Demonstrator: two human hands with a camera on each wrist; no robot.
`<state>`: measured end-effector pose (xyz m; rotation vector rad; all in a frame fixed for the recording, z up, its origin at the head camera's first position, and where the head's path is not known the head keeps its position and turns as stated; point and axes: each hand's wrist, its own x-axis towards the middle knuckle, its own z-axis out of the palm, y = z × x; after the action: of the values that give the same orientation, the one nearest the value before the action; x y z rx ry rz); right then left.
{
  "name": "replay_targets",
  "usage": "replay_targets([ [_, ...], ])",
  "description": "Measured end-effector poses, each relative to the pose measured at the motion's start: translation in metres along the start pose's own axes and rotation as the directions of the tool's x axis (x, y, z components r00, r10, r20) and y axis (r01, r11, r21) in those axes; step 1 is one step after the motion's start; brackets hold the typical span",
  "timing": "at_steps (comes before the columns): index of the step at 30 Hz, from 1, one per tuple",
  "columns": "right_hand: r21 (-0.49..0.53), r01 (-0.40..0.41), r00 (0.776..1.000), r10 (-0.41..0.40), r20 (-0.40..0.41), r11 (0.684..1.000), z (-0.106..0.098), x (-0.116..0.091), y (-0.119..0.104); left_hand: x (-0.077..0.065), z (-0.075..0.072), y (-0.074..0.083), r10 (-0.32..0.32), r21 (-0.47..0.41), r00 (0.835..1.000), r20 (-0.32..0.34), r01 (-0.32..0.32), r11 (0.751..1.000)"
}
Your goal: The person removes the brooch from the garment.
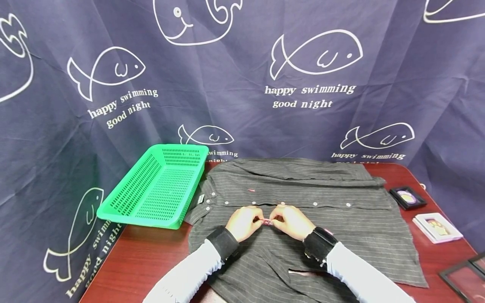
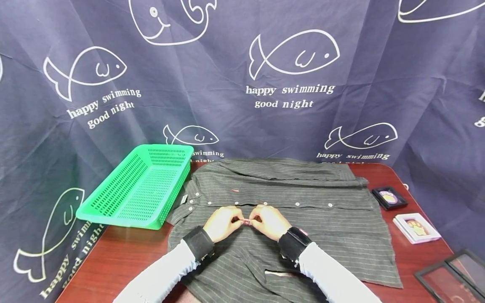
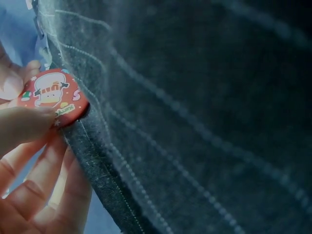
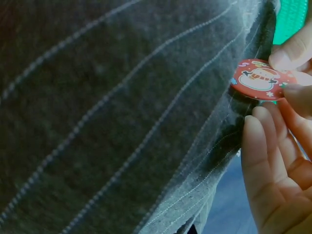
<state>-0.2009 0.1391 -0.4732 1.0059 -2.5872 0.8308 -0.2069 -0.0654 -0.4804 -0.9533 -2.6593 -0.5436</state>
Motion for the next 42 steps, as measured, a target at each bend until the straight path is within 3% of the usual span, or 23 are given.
replay_targets([
  [6, -0.034, -0.039, 0.997, 0.041, 0.059, 0.999, 0.0, 0.001, -0.001, 0.0, -0.003, 0.002, -0.02, -0.017, 1.0, 0.021, 0.02, 1.0],
  [17, -0.03, -0.026, 0.997, 0.028, 0.069, 0.999, 0.001, 0.0, -0.005, -0.001, -0.008, 0.005, -0.061, -0.091, 0.996, 0.067, 0.067, 0.994],
  [28, -0.011, -0.011, 0.997, 0.012, 0.075, 1.0, 0.002, -0.004, -0.006, -0.006, -0.008, 0.008, 0.001, -0.052, 0.989, 0.147, 0.006, 0.999],
  [42, 0.001, 0.019, 0.994, -0.019, 0.109, 1.0, 0.003, -0.007, -0.008, -0.01, 0.001, 0.003, 0.011, -0.037, 0.987, 0.162, -0.005, 0.999],
])
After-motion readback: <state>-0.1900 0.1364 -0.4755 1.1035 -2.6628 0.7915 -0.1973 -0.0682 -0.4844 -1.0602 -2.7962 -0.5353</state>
